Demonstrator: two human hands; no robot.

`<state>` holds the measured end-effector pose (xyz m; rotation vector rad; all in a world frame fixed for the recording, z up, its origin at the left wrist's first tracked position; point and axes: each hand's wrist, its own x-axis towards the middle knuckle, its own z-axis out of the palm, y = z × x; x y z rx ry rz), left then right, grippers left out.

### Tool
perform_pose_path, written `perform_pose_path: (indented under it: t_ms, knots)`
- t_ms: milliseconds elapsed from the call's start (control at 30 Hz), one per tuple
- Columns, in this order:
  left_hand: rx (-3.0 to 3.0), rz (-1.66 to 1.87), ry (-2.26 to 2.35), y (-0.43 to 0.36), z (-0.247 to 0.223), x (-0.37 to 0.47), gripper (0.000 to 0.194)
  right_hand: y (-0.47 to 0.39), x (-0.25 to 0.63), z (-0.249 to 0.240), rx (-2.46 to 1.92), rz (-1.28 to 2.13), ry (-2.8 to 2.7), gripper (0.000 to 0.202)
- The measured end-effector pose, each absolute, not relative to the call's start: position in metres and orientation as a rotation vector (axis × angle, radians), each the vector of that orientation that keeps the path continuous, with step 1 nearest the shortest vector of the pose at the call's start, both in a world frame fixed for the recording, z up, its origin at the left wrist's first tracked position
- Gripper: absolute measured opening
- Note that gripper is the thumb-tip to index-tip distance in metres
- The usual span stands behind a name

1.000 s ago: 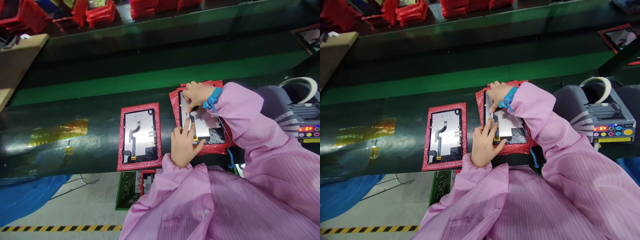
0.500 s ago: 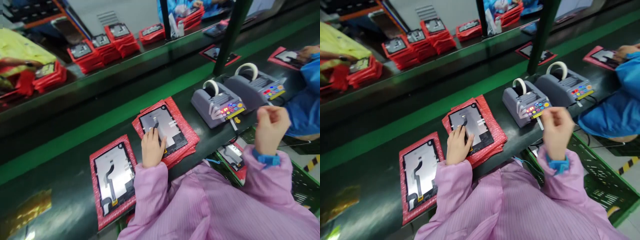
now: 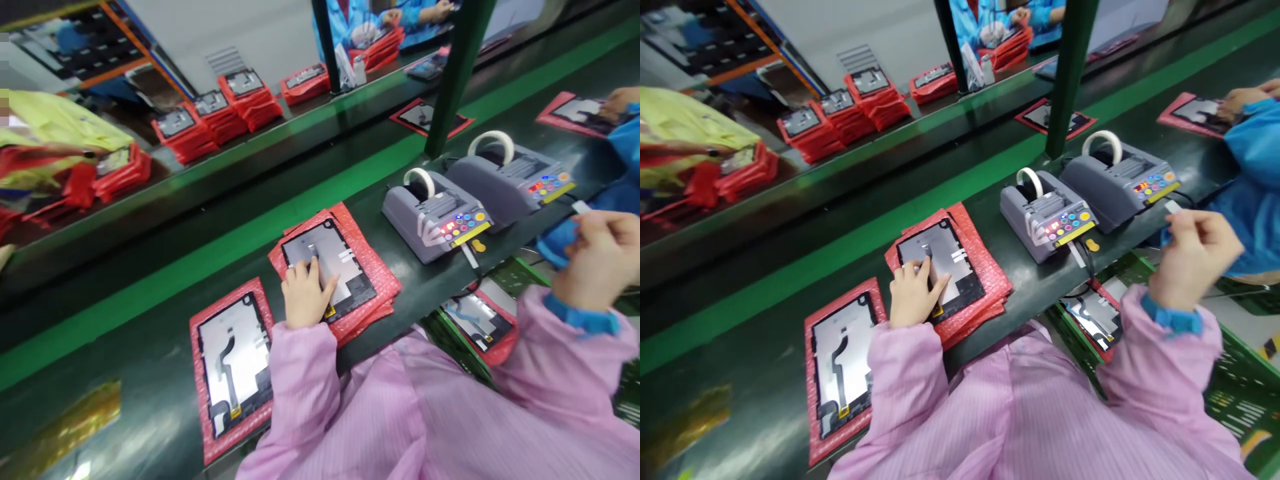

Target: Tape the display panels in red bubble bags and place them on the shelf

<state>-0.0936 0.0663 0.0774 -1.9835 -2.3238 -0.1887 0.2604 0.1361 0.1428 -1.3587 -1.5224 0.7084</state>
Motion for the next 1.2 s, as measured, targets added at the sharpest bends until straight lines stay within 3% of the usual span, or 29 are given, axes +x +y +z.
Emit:
perform_pose_path:
  t_ms: [300,433,1000,1200]
  knots:
    - [-1.987,-0.254,-2.382,0.074,0.073,-0.100,0.075,0.170,0.051,0.122,-1.120,1.090,-1.996,0.028]
    - [-1.969,-0.332,-2.378,0.073,0.070,-0.099,0.074,0.192,0.002,0.098,-1.191,1.062,-2.231,0.027]
    - [-2.031,-0.248,-2.468,0.075,0.082,-0.097,0.072,0.189,-0.018,0.090,-1.451,0.652,-2.554,0.025]
    - [-2.025,-0.233,-2.449,0.075,0.082,-0.097,0.071,0.190,-0.019,0.091,-1.474,0.659,-2.545,0.025]
